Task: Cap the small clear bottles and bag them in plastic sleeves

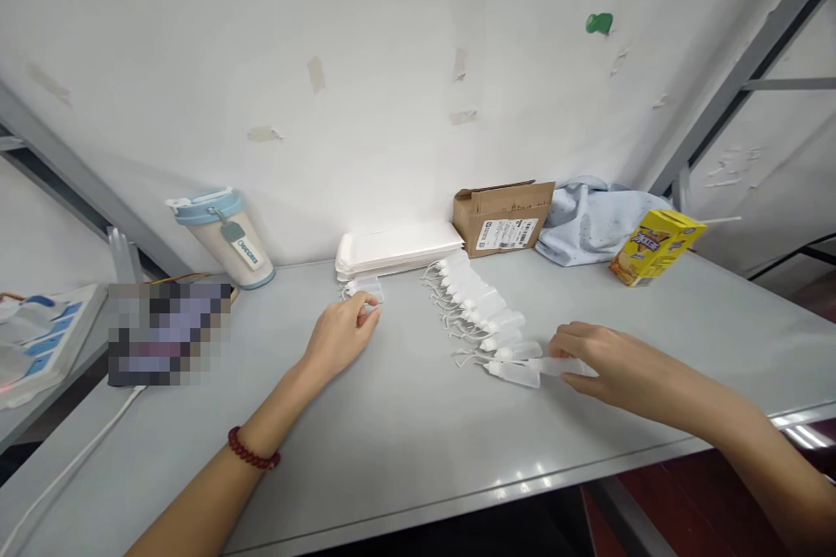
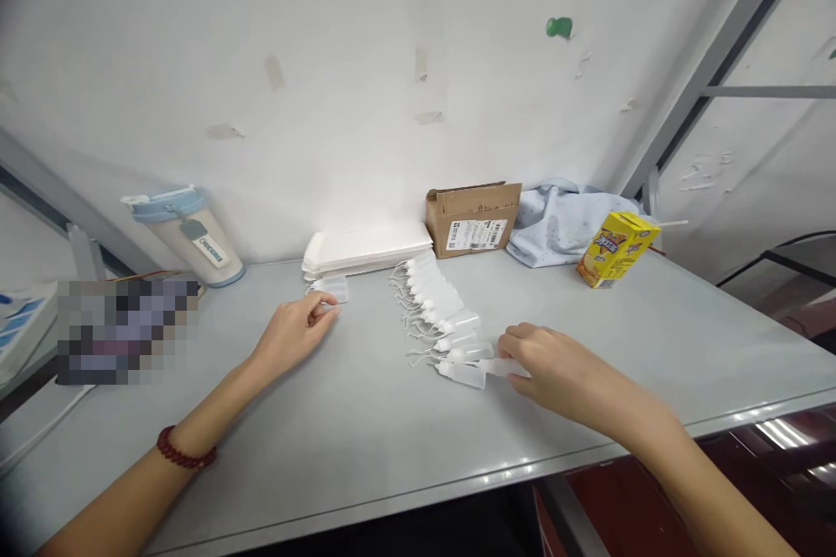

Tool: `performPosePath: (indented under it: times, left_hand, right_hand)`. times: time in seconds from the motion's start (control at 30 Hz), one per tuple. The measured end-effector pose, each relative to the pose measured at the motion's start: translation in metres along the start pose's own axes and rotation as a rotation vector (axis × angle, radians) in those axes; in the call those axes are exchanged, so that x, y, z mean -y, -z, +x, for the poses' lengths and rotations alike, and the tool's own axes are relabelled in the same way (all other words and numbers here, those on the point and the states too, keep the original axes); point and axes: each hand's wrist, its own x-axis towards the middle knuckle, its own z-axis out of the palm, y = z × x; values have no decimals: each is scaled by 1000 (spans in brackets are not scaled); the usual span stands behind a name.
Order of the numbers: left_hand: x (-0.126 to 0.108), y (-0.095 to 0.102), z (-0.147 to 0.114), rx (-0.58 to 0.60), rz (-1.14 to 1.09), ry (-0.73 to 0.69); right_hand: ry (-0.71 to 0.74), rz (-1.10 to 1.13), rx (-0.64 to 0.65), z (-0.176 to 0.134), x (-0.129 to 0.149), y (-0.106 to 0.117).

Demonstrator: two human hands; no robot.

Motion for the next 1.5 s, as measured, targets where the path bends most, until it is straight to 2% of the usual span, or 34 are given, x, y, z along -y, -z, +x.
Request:
performPosePath:
  times: [0.13, 0.23, 0.33, 0.4, 0.5, 0.6, 0.67, 0.83, 1.1, 1.5]
  left_hand:
    - [-1, 2, -1, -13, -28, -1]
    - [-3, 2, -2, -13, -56, -6]
    - [-5, 2, -3, -19, -112, -8]
    - [-8, 3, -3, -12, -211, 5]
    - [-12, 9, -2, 56, -457, 37]
    - [-15, 15, -1, 148, -671, 80]
    - [-16, 17, -1, 174, -721, 118]
    - [-18, 16, -2, 221, -748, 184]
    - [-18, 13, -4, 258, -808, 117]
    - [-20, 13, -6, 333, -923, 131]
  right_hand:
    - [18, 83, -8, -4, -7, 19]
    - [39, 136, -84, 5, -8, 38]
    - [117, 211, -126, 28, 7, 53]
    - [185, 300, -166, 49, 25, 56]
    - [274, 466, -231, 83, 57, 45]
    - [260, 592, -325, 109, 81, 24]
    - [255, 660, -378, 117, 89, 10]
    - [264, 708, -490, 113, 90, -9]
    - [257, 620, -506, 106, 84, -14]
    - [260, 615, -530, 104, 86, -16]
